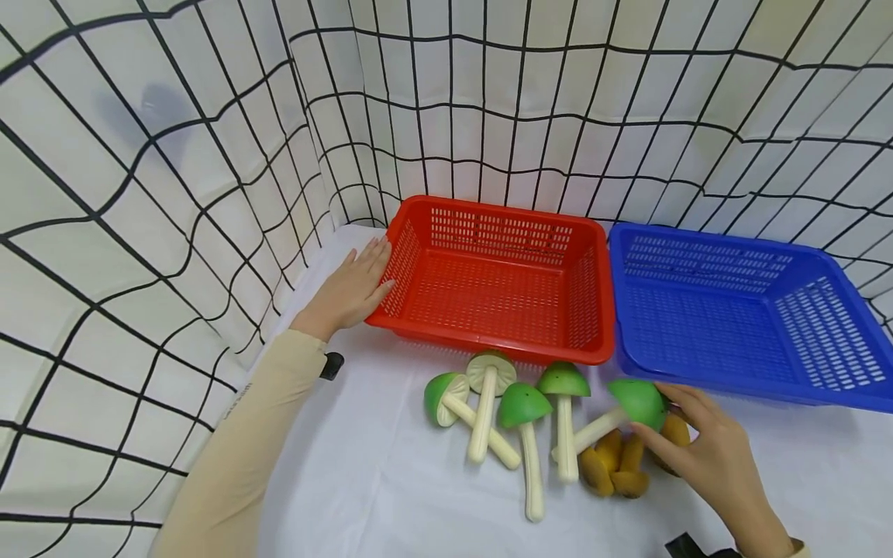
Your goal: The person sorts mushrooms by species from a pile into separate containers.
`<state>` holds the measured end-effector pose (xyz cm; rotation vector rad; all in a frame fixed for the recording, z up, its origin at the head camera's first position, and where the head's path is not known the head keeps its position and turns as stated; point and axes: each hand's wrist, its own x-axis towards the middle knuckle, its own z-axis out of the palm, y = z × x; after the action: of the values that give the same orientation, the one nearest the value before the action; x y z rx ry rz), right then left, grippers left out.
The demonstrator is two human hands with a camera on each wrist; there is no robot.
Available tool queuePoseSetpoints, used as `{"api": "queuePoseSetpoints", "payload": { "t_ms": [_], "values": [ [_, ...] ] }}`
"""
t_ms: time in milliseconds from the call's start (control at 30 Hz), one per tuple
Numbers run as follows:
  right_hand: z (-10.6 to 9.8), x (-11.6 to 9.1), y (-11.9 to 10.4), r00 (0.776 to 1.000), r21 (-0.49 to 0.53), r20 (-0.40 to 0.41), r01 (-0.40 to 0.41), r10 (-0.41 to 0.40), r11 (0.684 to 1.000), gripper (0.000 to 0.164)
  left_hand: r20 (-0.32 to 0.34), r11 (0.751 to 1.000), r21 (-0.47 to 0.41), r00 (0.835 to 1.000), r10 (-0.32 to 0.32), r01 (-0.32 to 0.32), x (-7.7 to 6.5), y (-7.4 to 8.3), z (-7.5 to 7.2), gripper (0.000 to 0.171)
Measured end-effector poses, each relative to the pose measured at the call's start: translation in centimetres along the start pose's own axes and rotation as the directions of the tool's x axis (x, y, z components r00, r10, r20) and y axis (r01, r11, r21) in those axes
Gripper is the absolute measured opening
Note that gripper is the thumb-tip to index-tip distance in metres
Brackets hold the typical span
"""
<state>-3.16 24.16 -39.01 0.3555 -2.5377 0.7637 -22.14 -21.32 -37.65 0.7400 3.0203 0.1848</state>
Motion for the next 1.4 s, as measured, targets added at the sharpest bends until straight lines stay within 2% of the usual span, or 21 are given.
{"api": "queuePoseSetpoints", "payload": {
  "t_ms": [200, 500, 700, 1067, 1400],
  "values": [
    [-0.5, 0.1, -0.4, 1.000, 0.000, -0.028, -0.015, 0.015, 1.000, 0.061, -0.006, 1.000, -0.002, 1.000, 0.003, -0.003, -0.1, 0.0, 0.1, 0.063],
    [-0.4, 0.5, 0.0, 0.994, 0.077, -0.086, 0.071, -0.064, 0.995, 0.060, 0.011, 1.000, -0.009, 1.000, -0.012, 0.012, -0.5, -0.1, 0.2, 0.062],
    [-0.5, 0.8, 0.3, 0.995, 0.111, -0.081, 0.074, -0.065, 0.991, 0.062, 0.000, 1.000, -0.012, 1.000, -0.012, 0.012, -0.7, -0.3, 0.4, 0.061],
    [-1.8, 1.3, -0.1, 0.998, 0.084, -0.049, 0.045, -0.041, 0.995, 0.062, 0.005, 1.000, -0.020, 1.000, -0.010, 0.010, -0.7, -0.2, 0.2, 0.062],
    [-3.4, 2.9, -0.3, 0.994, 0.110, -0.092, 0.073, -0.063, 0.991, 0.067, -0.015, 1.000, -0.031, 1.000, 0.001, -0.001, -0.1, -0.1, 0.1, 0.061]
  ]
}}
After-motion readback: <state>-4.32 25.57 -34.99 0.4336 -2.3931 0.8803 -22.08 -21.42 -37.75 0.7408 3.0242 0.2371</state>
